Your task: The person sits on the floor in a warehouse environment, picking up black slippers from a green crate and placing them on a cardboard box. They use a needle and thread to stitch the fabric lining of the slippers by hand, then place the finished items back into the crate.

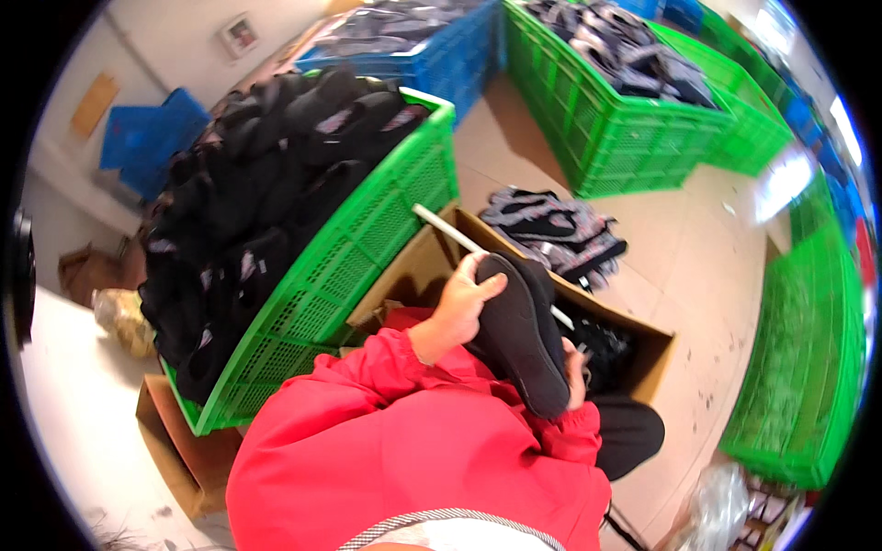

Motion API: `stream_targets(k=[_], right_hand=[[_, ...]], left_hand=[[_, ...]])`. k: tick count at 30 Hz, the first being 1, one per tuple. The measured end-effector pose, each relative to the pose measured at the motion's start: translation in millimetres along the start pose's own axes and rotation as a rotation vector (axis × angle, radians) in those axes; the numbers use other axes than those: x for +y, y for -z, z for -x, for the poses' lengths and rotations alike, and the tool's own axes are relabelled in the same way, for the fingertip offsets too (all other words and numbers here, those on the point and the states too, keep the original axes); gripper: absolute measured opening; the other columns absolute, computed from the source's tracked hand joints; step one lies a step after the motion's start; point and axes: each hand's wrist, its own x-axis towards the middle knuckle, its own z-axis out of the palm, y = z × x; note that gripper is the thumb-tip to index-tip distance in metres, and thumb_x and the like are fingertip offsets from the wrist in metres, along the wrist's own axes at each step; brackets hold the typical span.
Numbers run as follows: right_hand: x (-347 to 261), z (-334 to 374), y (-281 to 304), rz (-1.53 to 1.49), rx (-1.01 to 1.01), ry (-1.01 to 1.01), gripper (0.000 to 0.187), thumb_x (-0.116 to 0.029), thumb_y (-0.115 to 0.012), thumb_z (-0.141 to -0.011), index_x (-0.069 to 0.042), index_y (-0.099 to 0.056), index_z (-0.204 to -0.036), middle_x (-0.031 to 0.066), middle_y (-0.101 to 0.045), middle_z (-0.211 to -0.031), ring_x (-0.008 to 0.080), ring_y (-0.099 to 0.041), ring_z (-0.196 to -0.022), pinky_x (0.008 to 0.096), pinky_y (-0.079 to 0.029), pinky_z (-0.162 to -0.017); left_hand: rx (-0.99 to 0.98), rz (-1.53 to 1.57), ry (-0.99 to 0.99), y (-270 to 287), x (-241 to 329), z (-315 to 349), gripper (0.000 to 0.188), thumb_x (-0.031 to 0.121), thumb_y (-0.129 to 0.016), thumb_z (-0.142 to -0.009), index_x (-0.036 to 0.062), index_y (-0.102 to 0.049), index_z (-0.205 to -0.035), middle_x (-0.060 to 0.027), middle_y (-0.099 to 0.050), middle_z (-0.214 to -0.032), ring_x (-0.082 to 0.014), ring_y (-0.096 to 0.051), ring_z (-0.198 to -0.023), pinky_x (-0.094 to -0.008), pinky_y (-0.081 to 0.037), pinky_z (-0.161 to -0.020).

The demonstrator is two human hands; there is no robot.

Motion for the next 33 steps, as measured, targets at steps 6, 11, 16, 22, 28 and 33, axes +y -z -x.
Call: stream_targets(k=[6,11,16,22,28,33], right_hand=[[-4,-1,14,0.089,0.086,0.06,0.02,-0.023,-0.059,-0.098,-0.009,-0.058,-0.112,0.0051,-0.064,-0.095,0.0123,-0.061,-0.073,0.0236,-0.045,-0.049],[-7,-1,14,0.149,0.131,0.103,0.021,-0.023,-0.059,-0.098,-0.009,-0.058,-0.113,0.0056,-0.064,-0.095,0.0128,-0.061,-0.073,0.0234,-0.045,-0.047],[-6,4,17,0.168,0.194,0.138,0.022,-0.023,-0.058,-0.098,-0.009,-0.058,-0.114,0.006,-0.064,-0.095,0.0133,-0.062,-0.073,0.0232,-0.044,-0.045],[27,-4,38,0.18,0.224,-0.094,0.017,-0.012,-0.058,-0.095,-0.008,-0.06,-0.112,0.009,-0.068,-0.095,0.0132,-0.062,-0.067,0.0204,-0.032,-0.037],[39,-8,50,0.046,0.135,-0.098,0.011,-0.016,-0.059,-0.096,-0.008,-0.059,-0.104,0.0085,-0.069,-0.091,0.0142,-0.064,-0.065,0.0215,-0.033,-0.035],[43,-6,58,-0.014,0.13,-0.163,0.012,-0.014,-0.057,-0.096,-0.007,-0.059,-0.105,0.0074,-0.069,-0.093,0.0131,-0.064,-0.065,0.0213,-0.033,-0.035]], left_hand=[[0.252,0.229,0.263,-8,17,15,0.037,0.013,-0.069,-0.09,0.0053,-0.048,-0.119,-0.0121,-0.064,-0.107,-0.0255,-0.065,-0.096,-0.0445,-0.055,-0.086],[0.194,0.117,0.249,-18,33,34,0.045,0.01,-0.07,-0.089,0.0032,-0.046,-0.126,-0.0107,-0.062,-0.112,-0.0242,-0.062,-0.105,-0.0405,-0.052,-0.092],[0.068,0.004,-0.001,-14,49,35,0.043,0.003,-0.072,-0.083,0.0046,-0.052,-0.121,-0.0075,-0.061,-0.109,-0.0195,-0.061,-0.101,-0.0336,-0.048,-0.093],[0.339,-1.338,-1.404,-10,226,93,0.03,-0.001,-0.072,-0.071,0.0042,-0.06,-0.098,-0.0117,-0.063,-0.102,-0.0261,-0.06,-0.094,-0.0368,-0.048,-0.086],[1.113,-2.041,-1.617,129,320,98,0.032,0.002,-0.075,-0.079,0.0018,-0.056,-0.105,-0.0136,-0.062,-0.118,-0.0323,-0.06,-0.105,-0.0415,-0.048,-0.092],[0.94,-2.403,-0.538,327,323,120,0.032,-0.002,-0.053,-0.081,0.0017,-0.056,-0.113,-0.0186,-0.06,-0.117,-0.0385,-0.059,-0.106,-0.0434,-0.049,-0.088]])
